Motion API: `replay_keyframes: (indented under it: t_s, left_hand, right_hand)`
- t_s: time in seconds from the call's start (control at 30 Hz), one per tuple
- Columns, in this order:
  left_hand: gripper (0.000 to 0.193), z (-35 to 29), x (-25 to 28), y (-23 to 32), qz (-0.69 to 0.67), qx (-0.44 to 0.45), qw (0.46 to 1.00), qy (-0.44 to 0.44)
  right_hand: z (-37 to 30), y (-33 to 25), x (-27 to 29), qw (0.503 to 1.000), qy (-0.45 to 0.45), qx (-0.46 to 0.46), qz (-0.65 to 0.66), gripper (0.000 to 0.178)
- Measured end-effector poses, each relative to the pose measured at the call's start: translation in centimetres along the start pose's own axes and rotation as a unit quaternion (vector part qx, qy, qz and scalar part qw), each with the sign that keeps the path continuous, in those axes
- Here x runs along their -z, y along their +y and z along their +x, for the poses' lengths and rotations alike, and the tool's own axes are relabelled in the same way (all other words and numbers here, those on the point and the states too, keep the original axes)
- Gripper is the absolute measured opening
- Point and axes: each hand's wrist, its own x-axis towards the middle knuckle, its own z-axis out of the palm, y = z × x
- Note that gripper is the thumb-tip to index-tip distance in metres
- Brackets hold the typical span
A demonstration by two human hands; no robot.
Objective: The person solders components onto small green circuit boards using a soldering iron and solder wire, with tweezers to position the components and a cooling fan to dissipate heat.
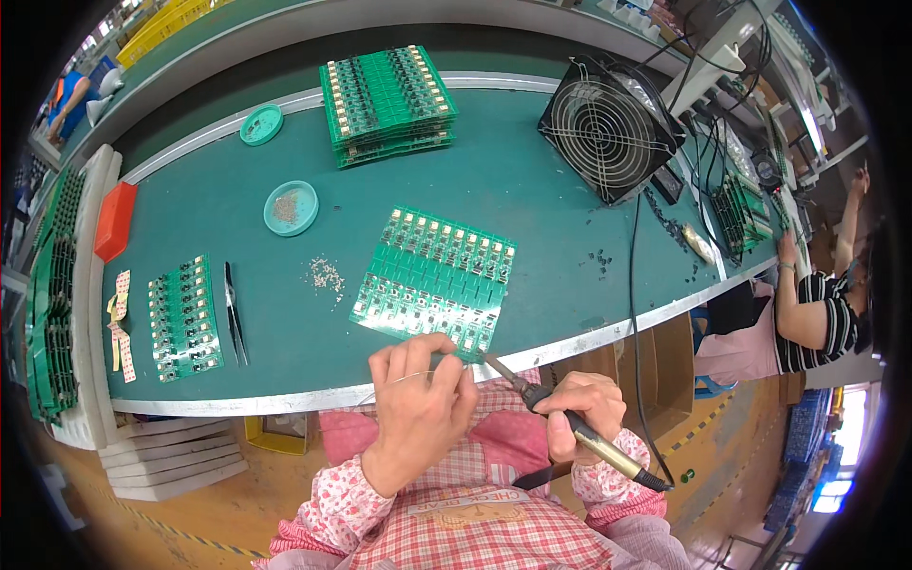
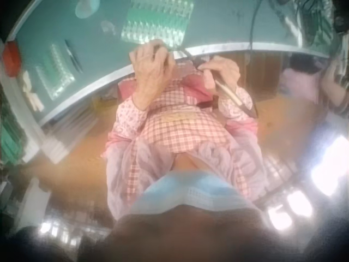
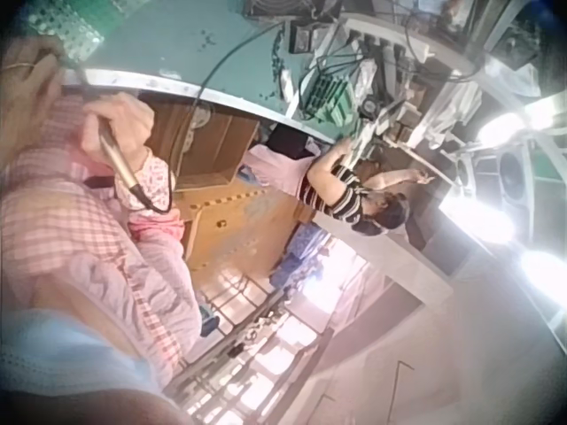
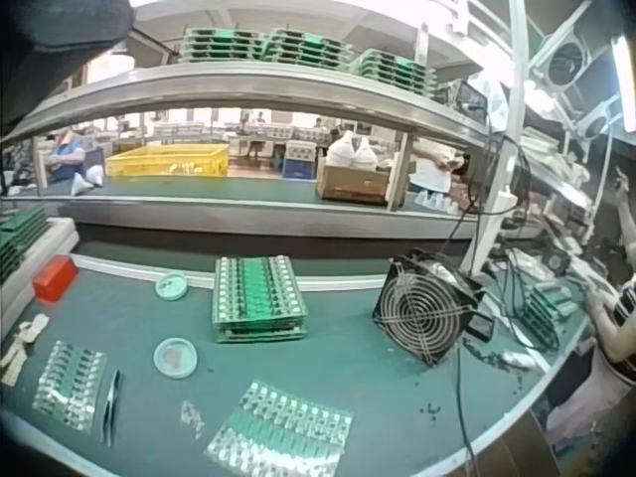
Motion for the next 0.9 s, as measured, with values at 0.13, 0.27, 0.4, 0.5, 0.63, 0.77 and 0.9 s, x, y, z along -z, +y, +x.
replay_keyframes:
  t_s: [0.13,0.27,0.4,0.5,0.63,0.77,0.9]
  left_hand:
    - [0.016,0.17,-0.13,0.07,0.009,0.0,1.0,0.002]
    - [0.016,0.29,-0.16,0.14,0.025,-0.002,1.0,-0.001]
    - [0.017,0.34,-0.2,0.08,0.029,-0.001,1.0,-0.001]
    - [0.017,0.36,-0.21,0.02,0.028,0.002,1.0,-0.001]
    - [0.017,0.35,-0.17,-0.08,0.024,0.001,1.0,0.0]
    - [0.016,0.55,-0.13,-0.18,0.005,-0.001,1.0,0.0]
    - [0.016,0.49,-0.07,-0.13,0.004,-0.003,1.0,0.001]
  right_hand:
    - [0.07,0.02,-0.05,1.0,-0.01,0.007,-0.004,0.012]
    - [0.51,0.09,-0.19,0.999,-0.022,0.019,-0.014,0.009]
    - [0.52,0.01,-0.13,0.999,-0.044,0.015,-0.011,0.01]
    - [0.65,0.04,0.04,0.997,-0.068,0.03,-0.033,0.012]
    - [0.8,0.11,0.03,0.99,-0.095,0.074,-0.067,0.012]
    - [0.52,0.2,-0.1,0.968,-0.124,0.161,-0.149,0.011]
    - [0.77,0.18,0.02,0.97,-0.125,0.149,-0.147,0.009]
